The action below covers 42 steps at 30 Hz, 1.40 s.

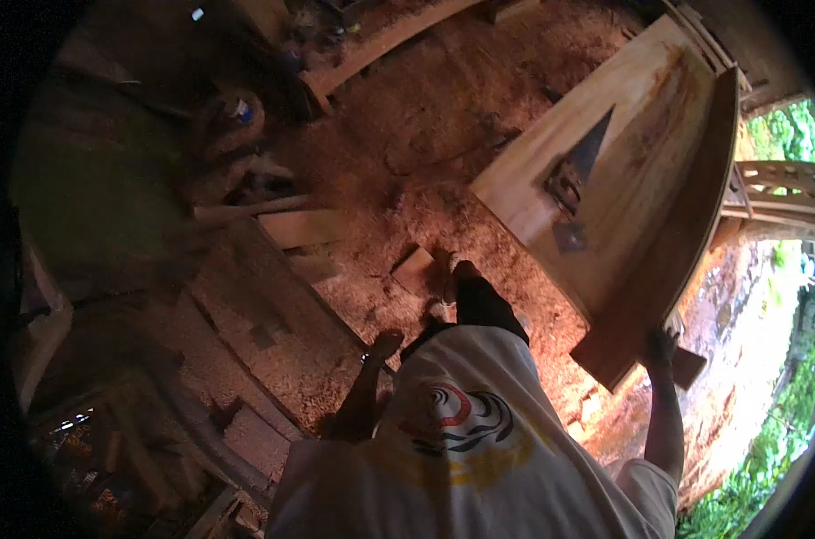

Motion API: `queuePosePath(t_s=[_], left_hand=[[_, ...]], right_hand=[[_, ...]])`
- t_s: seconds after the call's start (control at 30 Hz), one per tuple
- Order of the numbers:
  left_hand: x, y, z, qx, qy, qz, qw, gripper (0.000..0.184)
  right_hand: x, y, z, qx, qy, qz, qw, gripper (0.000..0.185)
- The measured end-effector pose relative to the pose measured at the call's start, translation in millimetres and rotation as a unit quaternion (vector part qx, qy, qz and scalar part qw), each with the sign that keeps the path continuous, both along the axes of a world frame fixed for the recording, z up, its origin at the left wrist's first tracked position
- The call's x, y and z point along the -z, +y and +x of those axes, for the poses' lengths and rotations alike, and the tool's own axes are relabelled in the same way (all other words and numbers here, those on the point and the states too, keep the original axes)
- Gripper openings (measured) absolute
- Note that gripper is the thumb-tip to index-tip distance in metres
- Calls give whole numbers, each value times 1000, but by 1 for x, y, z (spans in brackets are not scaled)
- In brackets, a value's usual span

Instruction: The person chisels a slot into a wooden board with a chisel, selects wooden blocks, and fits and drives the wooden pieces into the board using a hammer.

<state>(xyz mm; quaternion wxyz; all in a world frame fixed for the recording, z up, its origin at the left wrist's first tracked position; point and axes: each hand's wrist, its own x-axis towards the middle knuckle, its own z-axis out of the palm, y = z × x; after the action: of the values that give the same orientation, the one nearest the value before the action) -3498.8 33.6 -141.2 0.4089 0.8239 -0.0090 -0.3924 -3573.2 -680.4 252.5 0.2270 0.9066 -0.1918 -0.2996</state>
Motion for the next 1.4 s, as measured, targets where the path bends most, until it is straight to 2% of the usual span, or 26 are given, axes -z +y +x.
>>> queuePosePath(t_s=[0.03,0.07,0.1,0.13,0.17,0.23,0.27,0.3,0.33,0.37,0.4,0.43,0.47,0.53,0.6,0.67,0.73,0.8,0.9,0.97,1.03,1.1,1.17,1.27,1.33,1.4], left_hand=[[-5,5,5,30,-32,-1,999,34],[13,9,6,-26,15,0,1000,34],[-15,6,23,-86,93,3,992,34],[-44,2,36,-147,172,4,974,35],[-38,4,43,-127,79,5,989,35],[-26,3,73,-85,118,26,989,34],[-26,7,87,-68,139,37,987,33],[-25,10,103,-43,113,50,991,33],[-22,9,124,-17,84,61,994,32],[-17,9,135,15,61,72,995,32],[9,14,142,-31,89,5,996,30],[-26,6,166,-83,96,13,992,30],[-62,-5,198,-133,101,20,986,30],[-48,-5,246,-178,100,-20,979,31],[-37,-1,298,-202,131,-93,966,32],[-54,-10,359,-115,91,7,989,31],[-44,-6,411,24,-82,48,995,26],[-86,-23,450,-4,-150,69,986,23],[-165,-53,503,28,-60,112,992,22],[-149,-59,513,29,-90,64,993,29],[-141,-68,514,24,-95,31,995,34],[-158,-80,504,10,-80,6,997,35],[-145,-73,499,38,-48,24,998,36],[-157,-56,488,47,-10,81,996,35],[-162,-40,493,37,41,106,993,35],[-139,-10,494,18,127,112,985,38]], right_hand=[[9,-7,4,3,6,10,1000,93],[-5,7,19,11,72,1,997,79],[16,-21,-4,-65,7,8,998,71],[31,-47,-17,-16,7,39,999,69],[17,-35,-3,10,5,73,997,74],[-11,-13,21,65,0,139,988,84],[18,-41,1,107,-42,144,983,94],[18,-29,-1,3,-143,103,984,96],[15,-29,9,133,3,84,988,93],[-20,24,35,48,13,24,998,87],[-27,29,54,132,37,105,985,79],[-10,1,26,139,4,143,980,72],[-21,13,39,137,55,101,984,69],[-39,36,60,203,26,99,974,74],[-28,36,44,175,40,51,982,77],[-23,32,35,160,47,19,986,79],[-27,40,37,162,50,6,986,81],[-25,31,28,167,50,14,985,81],[-19,23,28,189,49,29,980,81],[-34,38,53,223,61,49,972,80],[-26,41,46,201,14,53,978,79],[-11,27,18,168,-36,50,984,79],[15,7,-21,112,-91,53,988,79],[-35,48,61,213,32,20,976,77],[-1,34,32,198,6,-38,979,74],[21,25,24,176,17,-90,980,72]])
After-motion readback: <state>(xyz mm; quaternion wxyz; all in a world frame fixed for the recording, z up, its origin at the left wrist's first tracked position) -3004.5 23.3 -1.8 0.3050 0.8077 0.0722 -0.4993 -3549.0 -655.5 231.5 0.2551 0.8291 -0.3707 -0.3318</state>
